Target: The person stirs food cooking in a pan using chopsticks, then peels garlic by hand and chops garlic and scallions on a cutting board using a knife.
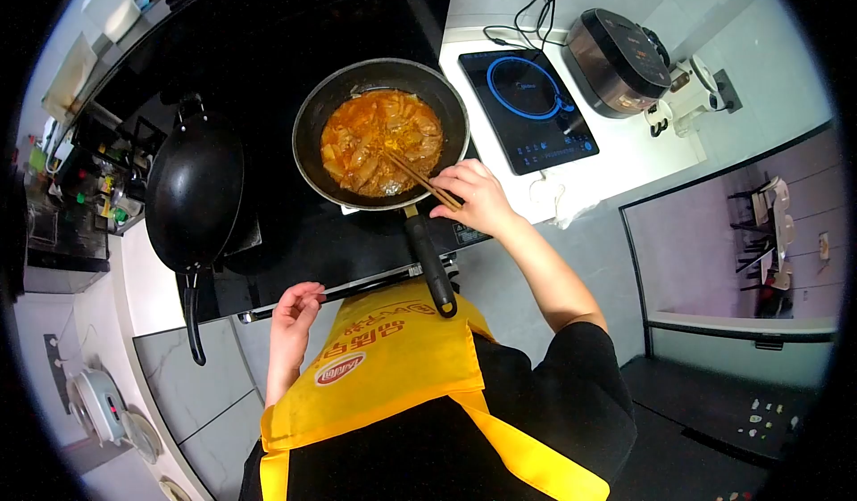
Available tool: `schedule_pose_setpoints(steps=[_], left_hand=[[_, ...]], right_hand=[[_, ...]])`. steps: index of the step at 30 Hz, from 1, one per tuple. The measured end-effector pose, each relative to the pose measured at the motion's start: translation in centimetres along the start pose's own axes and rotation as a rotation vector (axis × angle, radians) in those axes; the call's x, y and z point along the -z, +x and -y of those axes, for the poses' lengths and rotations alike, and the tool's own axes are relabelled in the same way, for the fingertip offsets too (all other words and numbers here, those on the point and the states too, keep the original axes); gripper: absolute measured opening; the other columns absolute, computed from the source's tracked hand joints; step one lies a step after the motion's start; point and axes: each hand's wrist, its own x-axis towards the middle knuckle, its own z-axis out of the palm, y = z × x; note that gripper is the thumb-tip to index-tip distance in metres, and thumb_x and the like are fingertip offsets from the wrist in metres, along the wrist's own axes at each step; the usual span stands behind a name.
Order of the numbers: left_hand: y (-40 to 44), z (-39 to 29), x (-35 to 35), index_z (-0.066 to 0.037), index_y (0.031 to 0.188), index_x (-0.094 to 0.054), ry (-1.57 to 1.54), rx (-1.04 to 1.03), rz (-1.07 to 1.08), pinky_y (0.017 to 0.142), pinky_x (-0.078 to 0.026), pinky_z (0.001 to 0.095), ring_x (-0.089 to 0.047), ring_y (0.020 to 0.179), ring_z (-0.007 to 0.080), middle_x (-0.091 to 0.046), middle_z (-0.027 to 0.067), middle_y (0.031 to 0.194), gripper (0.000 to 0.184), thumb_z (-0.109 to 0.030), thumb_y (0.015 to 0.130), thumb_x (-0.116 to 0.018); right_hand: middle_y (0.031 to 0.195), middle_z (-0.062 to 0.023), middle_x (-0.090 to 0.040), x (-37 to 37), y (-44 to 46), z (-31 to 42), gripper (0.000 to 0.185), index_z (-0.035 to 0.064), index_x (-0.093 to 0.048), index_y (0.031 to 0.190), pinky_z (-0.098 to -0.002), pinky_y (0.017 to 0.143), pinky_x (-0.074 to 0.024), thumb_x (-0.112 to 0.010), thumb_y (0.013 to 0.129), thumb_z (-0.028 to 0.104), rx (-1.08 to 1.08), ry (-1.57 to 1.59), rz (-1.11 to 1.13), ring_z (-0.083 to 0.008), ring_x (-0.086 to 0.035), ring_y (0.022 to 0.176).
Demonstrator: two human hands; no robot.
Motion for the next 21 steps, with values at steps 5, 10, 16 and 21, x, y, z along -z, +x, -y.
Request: schedule_pose_setpoints(steps=[5, 10, 16, 21], left_hand=[[0.0, 0.2, 0.2, -0.004, 0.12, -0.063, -0.006, -0.002, -0.003, 0.1, -0.045, 0.0268, -0.062, 0.107, 0.0114, -0.068, 0.004, 0.115, 0.023, -0.001, 0.097, -0.06], [0.0, 0.2, 0.7, -0.001, 0.121, -0.062, -0.024, 0.003, -0.009, 0.097, -0.046, 0.0246, -0.062, 0.106, 0.0103, -0.069, 0.0032, 0.111, 0.024, 0.003, 0.097, -0.058], [0.1, 0.2, 1.8, -0.001, 0.121, -0.062, -0.043, 0.017, 0.001, 0.096, -0.046, 0.0239, -0.062, 0.105, 0.0102, -0.068, 0.0028, 0.112, 0.025, 0.003, 0.097, -0.057], [0.9, 0.1, 3.5, -0.002, 0.12, -0.062, -0.033, 0.033, 0.05, 0.097, -0.046, 0.0254, -0.061, 0.105, 0.0117, -0.068, 0.0037, 0.114, 0.024, 0.001, 0.097, -0.059]], right_hand=[[0.105, -0.0044, -0.067, -0.2, 0.1, -0.1, 0.053, 0.0096, -0.072, 0.108, -0.0392, 0.088, -0.0504, -0.091, 0.062, 0.028, -0.012, 0.002, 0.01, -0.0281, -0.06, 0.102], [0.106, -0.0047, -0.067, 0.0, 0.2, 0.0, 0.053, 0.0099, -0.072, 0.108, -0.0393, 0.089, -0.0503, -0.091, 0.062, 0.027, -0.025, -0.016, 0.023, -0.0283, -0.06, 0.103], [0.12, -0.0078, -0.062, 1.3, -0.7, -0.1, 0.064, 0.0103, -0.067, 0.12, -0.0417, 0.094, -0.0482, -0.09, 0.063, 0.03, -0.105, -0.108, 0.065, -0.0317, -0.056, 0.112], [0.123, -0.0087, -0.06, 2.0, -3.0, 0.7, 0.071, 0.0101, -0.063, 0.124, -0.0429, 0.096, -0.0477, -0.089, 0.062, 0.032, -0.182, -0.206, 0.06, -0.0328, -0.056, 0.113]])
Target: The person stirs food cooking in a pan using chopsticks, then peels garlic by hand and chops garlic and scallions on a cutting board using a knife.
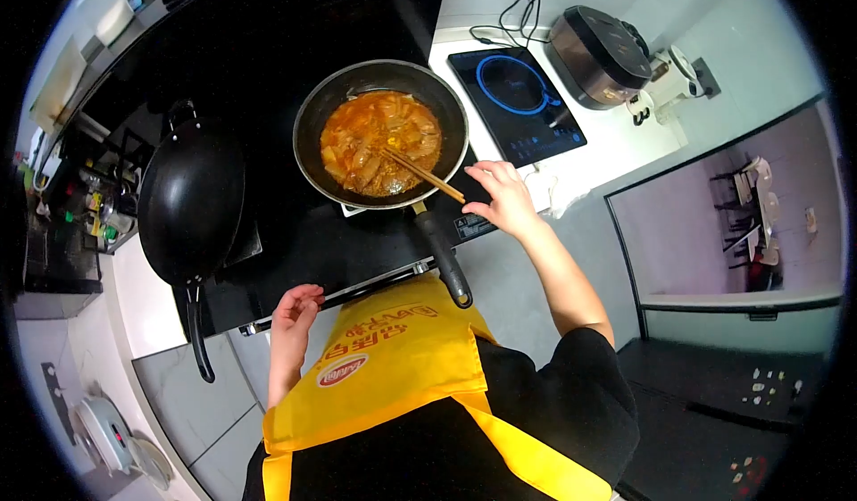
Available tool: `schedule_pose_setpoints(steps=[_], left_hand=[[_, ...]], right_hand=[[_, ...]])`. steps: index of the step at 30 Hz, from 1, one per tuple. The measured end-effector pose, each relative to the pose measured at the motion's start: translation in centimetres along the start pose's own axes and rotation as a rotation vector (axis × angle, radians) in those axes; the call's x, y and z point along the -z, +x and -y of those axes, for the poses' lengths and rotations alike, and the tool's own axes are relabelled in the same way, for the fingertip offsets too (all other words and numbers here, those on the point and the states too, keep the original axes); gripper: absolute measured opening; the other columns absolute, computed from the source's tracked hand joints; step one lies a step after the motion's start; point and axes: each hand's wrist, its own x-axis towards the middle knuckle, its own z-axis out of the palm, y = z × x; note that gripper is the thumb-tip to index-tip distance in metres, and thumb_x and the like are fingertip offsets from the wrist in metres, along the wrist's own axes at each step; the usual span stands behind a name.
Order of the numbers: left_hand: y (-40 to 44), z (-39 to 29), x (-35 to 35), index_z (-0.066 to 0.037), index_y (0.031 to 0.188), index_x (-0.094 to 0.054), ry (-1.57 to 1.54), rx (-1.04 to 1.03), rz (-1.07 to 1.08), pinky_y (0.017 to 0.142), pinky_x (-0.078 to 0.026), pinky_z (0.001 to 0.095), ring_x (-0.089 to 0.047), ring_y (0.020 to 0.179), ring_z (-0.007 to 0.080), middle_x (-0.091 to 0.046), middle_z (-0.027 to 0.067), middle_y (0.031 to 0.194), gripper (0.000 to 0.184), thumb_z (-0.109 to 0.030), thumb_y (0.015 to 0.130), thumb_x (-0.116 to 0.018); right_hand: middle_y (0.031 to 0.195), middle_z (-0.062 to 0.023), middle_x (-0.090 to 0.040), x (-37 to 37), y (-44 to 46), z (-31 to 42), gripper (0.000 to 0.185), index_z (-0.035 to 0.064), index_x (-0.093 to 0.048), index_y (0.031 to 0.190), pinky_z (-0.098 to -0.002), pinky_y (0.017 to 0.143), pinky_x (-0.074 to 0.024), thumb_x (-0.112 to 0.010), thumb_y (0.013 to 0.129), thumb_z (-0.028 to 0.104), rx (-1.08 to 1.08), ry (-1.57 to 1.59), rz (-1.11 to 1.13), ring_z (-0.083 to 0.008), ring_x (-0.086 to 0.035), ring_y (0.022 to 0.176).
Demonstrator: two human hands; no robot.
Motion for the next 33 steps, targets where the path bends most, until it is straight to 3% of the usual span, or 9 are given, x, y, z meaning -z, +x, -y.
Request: schedule_pose_setpoints(steps=[8, 10, 11, 12, 15, 18, 21, 28, 33], left_hand=[[1.6, 0.6, 3.7, -0.004, 0.118, -0.064, 0.083, 0.064, 0.14, 0.097, -0.046, 0.0269, -0.061, 0.105, 0.0133, -0.067, 0.0047, 0.115, 0.023, -0.002, 0.096, -0.06], [2.4, 2.0, 4.9, -0.004, 0.118, -0.064, -0.006, 0.033, 0.182, 0.096, -0.047, 0.0273, -0.062, 0.105, 0.0135, -0.067, 0.0049, 0.116, 0.022, -0.003, 0.096, -0.06], [2.4, 2.2, 5.3, -0.004, 0.118, -0.064, -0.006, 0.049, 0.208, 0.096, -0.047, 0.0273, -0.062, 0.105, 0.0135, -0.067, 0.0049, 0.116, 0.022, -0.003, 0.096, -0.06], [2.6, 2.4, 5.5, -0.004, 0.118, -0.064, -0.028, 0.066, 0.219, 0.096, -0.047, 0.0266, -0.062, 0.105, 0.0128, -0.067, 0.0046, 0.114, 0.022, -0.002, 0.096, -0.061], [3.7, 3.2, 5.6, -0.003, 0.118, -0.064, -0.018, 0.09, 0.272, 0.096, -0.047, 0.026, -0.062, 0.105, 0.0124, -0.067, 0.0047, 0.114, 0.023, 0.0, 0.096, -0.061], [4.1, 3.1, 4.5, -0.003, 0.119, -0.064, 0.063, 0.118, 0.333, 0.096, -0.048, 0.0262, -0.063, 0.105, 0.0136, -0.067, 0.006, 0.114, 0.023, 0.0, 0.096, -0.06], [3.6, 2.5, 1.8, -0.003, 0.12, -0.063, 0.142, 0.15, 0.383, 0.097, -0.048, 0.0268, -0.063, 0.106, 0.0152, -0.067, 0.0073, 0.114, 0.024, 0.0, 0.097, -0.059], [2.3, 3.9, -9.1, -0.004, 0.123, -0.061, 0.352, 0.157, 0.578, 0.094, -0.05, 0.027, -0.064, 0.105, 0.0165, -0.068, 0.007, 0.115, 0.022, -0.008, 0.101, -0.058], [2.1, 9.8, -21.1, -0.007, 0.125, -0.061, 0.378, 0.254, 0.818, 0.088, -0.05, 0.0256, -0.065, 0.103, 0.015, -0.068, 0.0063, 0.118, 0.026, -0.014, 0.1, -0.063]], right_hand=[[0.126, -0.0118, -0.059, 0.4, -6.6, 3.0, 0.069, 0.0086, -0.062, 0.127, -0.0438, 0.097, -0.0485, -0.085, 0.07, 0.039, -0.304, -0.183, 0.032, -0.0348, -0.056, 0.114], [0.126, -0.0131, -0.06, 0.9, -8.7, 4.6, 0.06, 0.0082, -0.064, 0.125, -0.0439, 0.098, -0.0485, -0.081, 0.077, 0.041, -0.458, -0.212, 0.133, -0.0356, -0.056, 0.115], [0.124, -0.0146, -0.062, 1.4, -9.8, 5.6, 0.053, 0.0081, -0.065, 0.123, -0.0444, 0.097, -0.0491, -0.072, 0.087, 0.046, -0.48, -0.231, 0.194, -0.0362, -0.058, 0.113], [0.124, -0.0146, -0.062, 1.7, -11.1, 6.6, 0.053, 0.0081, -0.065, 0.123, -0.0444, 0.097, -0.0491, -0.072, 0.087, 0.046, -0.507, -0.245, 0.197, -0.0362, -0.058, 0.113], [0.123, -0.0142, -0.065, 2.1, -15.2, 8.3, 0.056, 0.0097, -0.064, 0.126, -0.0463, 0.096, -0.0502, -0.058, 0.095, 0.056, -0.848, -0.089, 0.545, -0.035, -0.061, 0.115], [0.126, -0.0136, -0.064, 3.3, -18.9, 10.8, 0.057, 0.0112, -0.062, 0.129, -0.0464, 0.097, -0.0503, -0.059, 0.094, 0.056, -1.065, -0.092, 0.732, -0.0345, -0.06, 0.119], [0.126, -0.0184, -0.063, 3.6, -24.0, 11.1, 0.054, 0.009, -0.062, 0.13, -0.0467, 0.096, -0.0499, -0.062, 0.094, 0.05, -1.118, -0.039, 0.706, -0.0392, -0.06, 0.116], [0.13, -0.0168, -0.063, 3.9, -33.8, 9.4, 0.057, 0.0095, -0.059, 0.135, -0.0481, 0.1, -0.0484, -0.064, 0.092, 0.048, -1.195, 0.149, 0.5, -0.0369, -0.059, 0.121], [0.115, -0.0151, -0.068, 6.5, -41.3, 7.9, 0.043, 0.0075, -0.066, 0.118, -0.0488, 0.092, -0.0511, -0.069, 0.09, 0.04, -1.205, 0.238, 0.291, -0.0363, -0.063, 0.112]])
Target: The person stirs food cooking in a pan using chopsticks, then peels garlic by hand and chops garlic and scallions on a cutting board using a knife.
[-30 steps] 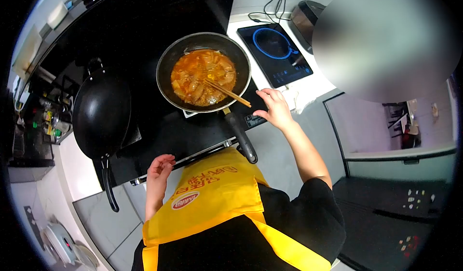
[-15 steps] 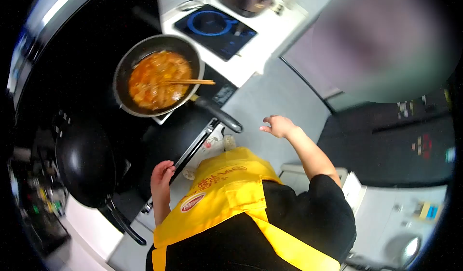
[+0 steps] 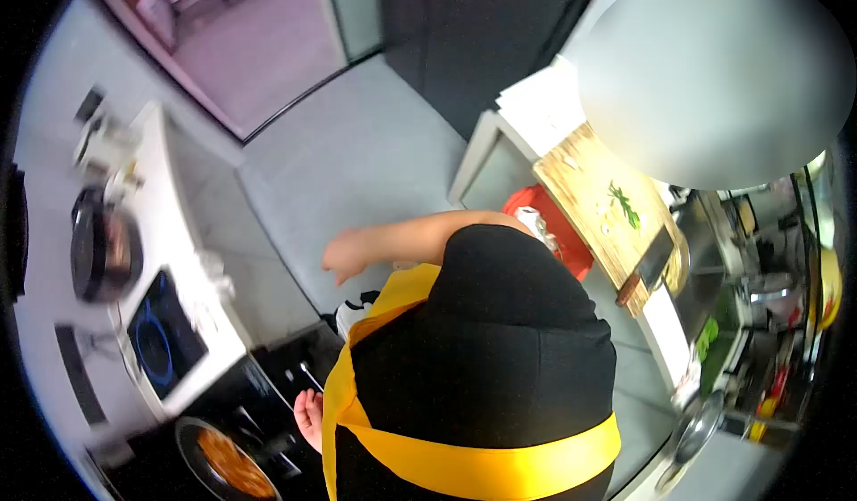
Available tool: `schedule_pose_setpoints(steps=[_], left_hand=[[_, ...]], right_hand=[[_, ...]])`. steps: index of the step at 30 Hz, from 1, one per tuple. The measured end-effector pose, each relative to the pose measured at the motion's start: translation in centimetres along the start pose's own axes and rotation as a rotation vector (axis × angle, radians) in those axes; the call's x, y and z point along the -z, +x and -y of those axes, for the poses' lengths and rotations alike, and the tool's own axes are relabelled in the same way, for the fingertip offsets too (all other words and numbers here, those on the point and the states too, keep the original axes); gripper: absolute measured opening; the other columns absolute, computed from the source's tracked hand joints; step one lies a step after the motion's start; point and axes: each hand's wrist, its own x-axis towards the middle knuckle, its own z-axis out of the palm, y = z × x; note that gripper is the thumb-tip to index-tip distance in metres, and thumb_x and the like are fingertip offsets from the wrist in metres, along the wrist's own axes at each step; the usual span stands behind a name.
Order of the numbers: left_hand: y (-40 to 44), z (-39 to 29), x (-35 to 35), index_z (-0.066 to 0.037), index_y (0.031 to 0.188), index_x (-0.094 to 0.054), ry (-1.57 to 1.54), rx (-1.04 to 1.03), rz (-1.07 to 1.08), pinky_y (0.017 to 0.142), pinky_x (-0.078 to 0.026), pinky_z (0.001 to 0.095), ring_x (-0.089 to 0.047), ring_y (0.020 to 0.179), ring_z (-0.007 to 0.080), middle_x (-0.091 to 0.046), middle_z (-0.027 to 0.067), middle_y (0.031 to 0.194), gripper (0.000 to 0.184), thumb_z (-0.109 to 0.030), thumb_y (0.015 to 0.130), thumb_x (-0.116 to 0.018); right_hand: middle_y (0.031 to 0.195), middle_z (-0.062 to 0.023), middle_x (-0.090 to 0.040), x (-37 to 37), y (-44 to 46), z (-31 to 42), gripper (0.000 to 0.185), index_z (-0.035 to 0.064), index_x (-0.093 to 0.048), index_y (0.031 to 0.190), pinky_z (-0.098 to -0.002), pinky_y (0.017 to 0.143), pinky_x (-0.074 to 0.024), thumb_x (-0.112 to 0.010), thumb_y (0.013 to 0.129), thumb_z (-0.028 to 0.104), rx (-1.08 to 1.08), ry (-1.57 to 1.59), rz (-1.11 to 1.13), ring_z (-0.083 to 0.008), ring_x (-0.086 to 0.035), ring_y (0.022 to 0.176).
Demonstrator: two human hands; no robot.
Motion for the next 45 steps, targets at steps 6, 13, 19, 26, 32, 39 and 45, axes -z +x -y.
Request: schedule_pose_setpoints(steps=[6, 13, 19, 26, 32, 39, 45], left_hand=[[10.8, -4.1, -15.6, -0.004, 0.127, -0.058, 0.144, 0.048, 0.395, 0.093, -0.048, 0.0285, -0.063, 0.106, 0.016, -0.066, 0.0069, 0.121, 0.028, -0.017, 0.102, -0.06], [18.6, -8.0, -29.7, -0.002, 0.125, -0.058, 0.417, 0.143, 0.7, 0.092, -0.046, 0.0292, -0.06, 0.105, 0.0165, -0.064, 0.0071, 0.119, 0.027, -0.014, 0.101, -0.059], [24.0, -8.2, -42.1, -0.002, 0.121, -0.061, 0.688, 0.153, 1.116, 0.092, -0.047, 0.0294, -0.06, 0.106, 0.0153, -0.065, 0.0064, 0.117, 0.023, -0.008, 0.1, -0.057], [24.9, -3.6, -55.9, -0.001, 0.12, -0.063, 0.794, 0.059, 1.729, 0.096, -0.048, 0.0289, -0.061, 0.106, 0.0137, -0.066, 0.0056, 0.115, 0.023, -0.002, 0.097, -0.059], [11.3, 2.0, -64.9, -0.003, 0.122, -0.063, 0.882, -0.052, 2.1, 0.095, -0.049, 0.0294, -0.062, 0.109, 0.0156, -0.066, 0.0075, 0.12, 0.026, -0.008, 0.096, -0.064], [-5.2, 8.7, -67.6, -0.005, 0.112, -0.067, 0.721, -0.66, 2.318, 0.088, -0.052, 0.0367, -0.064, 0.1, 0.0289, -0.066, 0.0119, 0.106, 0.026, -0.009, 0.086, -0.07], [-13.1, 15.0, -69.0, -0.004, 0.104, -0.07, 0.271, -1.128, 2.616, 0.085, -0.052, 0.039, -0.063, 0.097, 0.0333, -0.065, 0.0129, 0.106, 0.026, -0.014, 0.08, -0.078]], right_hand=[[0.114, -0.0155, -0.067, 4.5, -8.2, -10.3, 0.038, 0.0067, -0.065, 0.114, -0.0486, 0.091, -0.0517, -0.066, 0.092, 0.038, -0.193, 0.114, -0.007, -0.0362, -0.062, 0.111], [0.129, -0.0137, -0.063, 2.5, -19.7, -14.8, 0.042, 0.0106, -0.063, 0.126, -0.0456, 0.096, -0.0506, -0.064, 0.093, 0.038, -0.621, 0.29, -0.379, -0.0329, -0.059, 0.12], [0.113, -0.01, -0.069, -2.6, -25.9, -10.7, 0.031, 0.0115, -0.068, 0.112, -0.0452, 0.081, -0.0566, -0.064, 0.093, 0.036, -1.095, 0.392, -0.809, -0.0318, -0.068, 0.1], [0.091, -0.0099, -0.067, -8.8, -33.8, -3.6, 0.013, 0.0096, -0.067, 0.093, -0.0422, 0.075, -0.0542, -0.068, 0.086, 0.02, -1.886, 0.212, -1.333, -0.0321, -0.066, 0.089], [0.1, -0.009, -0.068, -14.5, -38.3, 0.5, 0.016, 0.009, -0.069, 0.098, -0.0425, 0.081, -0.0533, -0.071, 0.084, 0.016, -2.263, 0.032, -1.389, -0.032, -0.065, 0.094], [0.12, -0.0111, -0.065, -18.4, -43.5, 0.5, 0.035, 0.0087, -0.068, 0.116, -0.0437, 0.097, -0.0466, -0.074, 0.084, 0.021, -2.456, -0.022, -1.431, -0.0322, -0.06, 0.111], [0.121, -0.02, -0.063, -20.9, -46.8, 0.4, 0.046, 0.0074, -0.059, 0.129, -0.0458, 0.092, -0.051, -0.067, 0.084, 0.011, -2.521, 0.548, -1.276, -0.0382, -0.062, 0.109]])
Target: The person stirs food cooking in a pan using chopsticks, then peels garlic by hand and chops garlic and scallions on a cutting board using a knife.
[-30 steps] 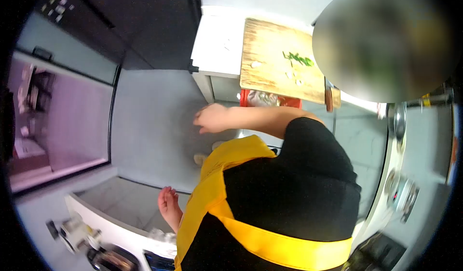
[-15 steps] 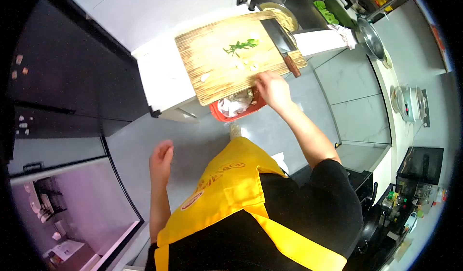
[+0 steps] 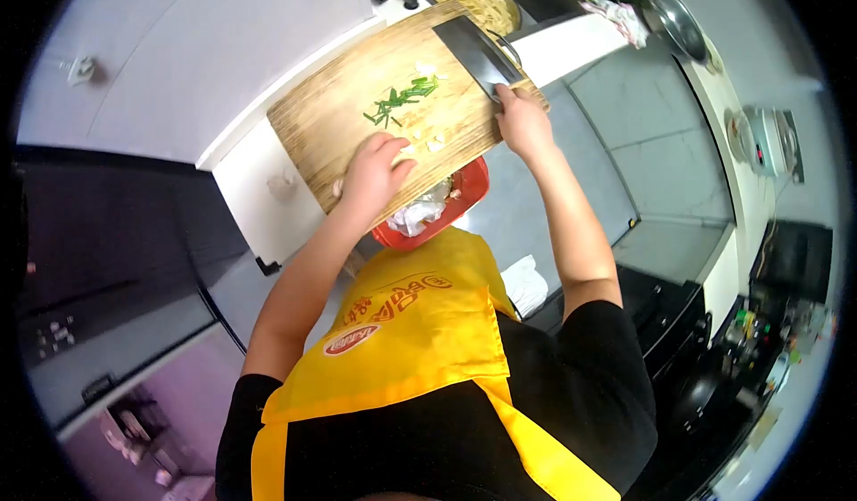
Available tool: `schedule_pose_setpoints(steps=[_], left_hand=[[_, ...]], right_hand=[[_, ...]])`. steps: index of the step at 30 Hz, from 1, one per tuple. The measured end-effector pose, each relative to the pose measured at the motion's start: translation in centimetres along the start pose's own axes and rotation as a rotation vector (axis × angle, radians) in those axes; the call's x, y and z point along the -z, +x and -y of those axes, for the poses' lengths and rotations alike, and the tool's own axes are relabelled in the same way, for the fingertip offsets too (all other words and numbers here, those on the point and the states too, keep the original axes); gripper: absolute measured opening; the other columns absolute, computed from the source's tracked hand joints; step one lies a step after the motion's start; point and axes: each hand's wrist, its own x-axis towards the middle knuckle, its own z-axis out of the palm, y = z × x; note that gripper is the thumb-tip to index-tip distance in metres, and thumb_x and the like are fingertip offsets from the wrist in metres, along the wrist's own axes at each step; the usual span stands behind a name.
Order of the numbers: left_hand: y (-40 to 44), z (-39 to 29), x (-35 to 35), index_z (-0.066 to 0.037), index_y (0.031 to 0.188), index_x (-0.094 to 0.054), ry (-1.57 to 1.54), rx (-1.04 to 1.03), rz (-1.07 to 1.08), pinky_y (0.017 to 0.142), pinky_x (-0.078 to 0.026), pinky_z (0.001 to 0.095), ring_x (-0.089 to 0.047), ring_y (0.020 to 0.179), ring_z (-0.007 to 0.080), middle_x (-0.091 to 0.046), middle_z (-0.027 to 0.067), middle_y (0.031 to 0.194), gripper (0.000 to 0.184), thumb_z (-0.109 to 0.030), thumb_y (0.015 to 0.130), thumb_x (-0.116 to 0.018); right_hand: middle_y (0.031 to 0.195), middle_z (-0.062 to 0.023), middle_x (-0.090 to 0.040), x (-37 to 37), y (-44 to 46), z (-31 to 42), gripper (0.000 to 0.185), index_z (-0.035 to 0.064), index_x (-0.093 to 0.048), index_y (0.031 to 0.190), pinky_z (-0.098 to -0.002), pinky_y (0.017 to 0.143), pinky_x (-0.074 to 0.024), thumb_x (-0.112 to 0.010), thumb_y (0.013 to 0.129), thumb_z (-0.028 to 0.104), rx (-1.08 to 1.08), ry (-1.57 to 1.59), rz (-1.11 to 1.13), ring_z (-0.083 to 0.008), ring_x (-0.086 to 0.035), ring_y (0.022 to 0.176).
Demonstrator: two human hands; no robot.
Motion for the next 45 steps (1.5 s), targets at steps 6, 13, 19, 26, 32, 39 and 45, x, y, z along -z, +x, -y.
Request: schedule_pose_setpoints(steps=[6, 13, 19, 26, 32, 39, 45], left_hand=[[1.1, 2.6, 0.0, -0.004, 0.093, -0.073, 0.018, -0.149, 0.169, 0.083, -0.054, 0.0406, -0.065, 0.093, 0.032, -0.068, 0.0109, 0.099, 0.013, -0.008, 0.081, -0.074], [0.6, 4.9, 3.1, -0.004, 0.094, -0.074, -0.128, -0.269, 0.24, 0.087, -0.056, 0.0368, -0.068, 0.098, 0.0304, -0.071, 0.0112, 0.106, 0.011, -0.004, 0.084, -0.072], [0.2, 5.8, 1.5, -0.005, 0.095, -0.074, -0.042, -0.305, 0.194, 0.084, -0.056, 0.0355, -0.068, 0.096, 0.0283, -0.072, 0.0092, 0.103, 0.012, -0.007, 0.084, -0.07], [-0.8, 5.0, 2.0, -0.009, 0.095, -0.073, 0.069, -0.311, 0.225, 0.079, -0.056, 0.0351, -0.066, 0.095, 0.0251, -0.069, 0.0053, 0.099, 0.018, -0.004, 0.08, -0.063], [-1.0, 4.4, 1.9, -0.009, 0.092, -0.072, 0.15, -0.307, 0.18, 0.076, -0.056, 0.0351, -0.065, 0.092, 0.0244, -0.068, 0.004, 0.097, 0.018, -0.003, 0.079, -0.063], [-0.9, 4.3, 1.8, -0.005, 0.092, -0.074, 0.01, -0.235, 0.166, 0.075, -0.055, 0.0383, -0.067, 0.087, 0.03, -0.069, 0.0113, 0.095, 0.01, -0.003, 0.083, -0.07], [-0.7, 3.4, 2.9, -0.007, 0.095, -0.074, -0.019, -0.086, 0.269, 0.078, -0.056, 0.0394, -0.066, 0.093, 0.0296, -0.069, 0.0092, 0.099, 0.015, -0.004, 0.086, -0.063]], right_hand=[[0.114, -0.0217, -0.064, 0.2, -0.1, 3.2, 0.036, 0.0067, -0.06, 0.122, -0.047, 0.089, -0.0525, -0.058, 0.087, 0.01, -0.118, -0.133, -0.139, -0.0404, -0.064, 0.105], [0.101, -0.0175, -0.067, 2.0, -10.8, 8.8, 0.027, 0.008, -0.062, 0.116, -0.0481, 0.077, -0.054, -0.058, 0.096, 0.025, -0.233, 0.144, -0.196, -0.0397, -0.066, 0.091], [0.094, -0.0127, -0.067, 2.1, -15.0, 12.1, 0.02, 0.009, -0.063, 0.11, -0.0448, 0.07, -0.0554, -0.06, 0.094, 0.021, -0.093, 0.151, 0.002, -0.0353, -0.067, 0.084], [0.089, -0.0063, -0.063, 1.7, -17.1, 11.4, 0.02, 0.0114, -0.063, 0.109, -0.0383, 0.064, -0.0566, -0.064, 0.089, 0.017, 0.091, 0.002, 0.031, -0.0265, -0.067, 0.077], [0.086, -0.0061, -0.061, 2.3, -17.3, 10.8, 0.023, 0.0101, -0.063, 0.11, -0.0353, 0.06, -0.0552, -0.065, 0.088, 0.017, 0.167, -0.036, 0.024, -0.0243, -0.066, 0.072], [0.085, -0.0102, -0.061, 1.3, -14.8, 11.3, 0.027, 0.0073, -0.059, 0.116, -0.0417, 0.06, -0.055, -0.063, 0.09, 0.014, 0.134, 0.008, 0.218, -0.0309, -0.067, 0.076], [0.087, -0.0139, -0.063, 0.0, -14.1, 10.3, 0.019, 0.0054, -0.055, 0.106, -0.0443, 0.063, -0.0556, -0.061, 0.092, 0.016, 0.134, 0.127, 0.143, -0.0351, -0.067, 0.076]])
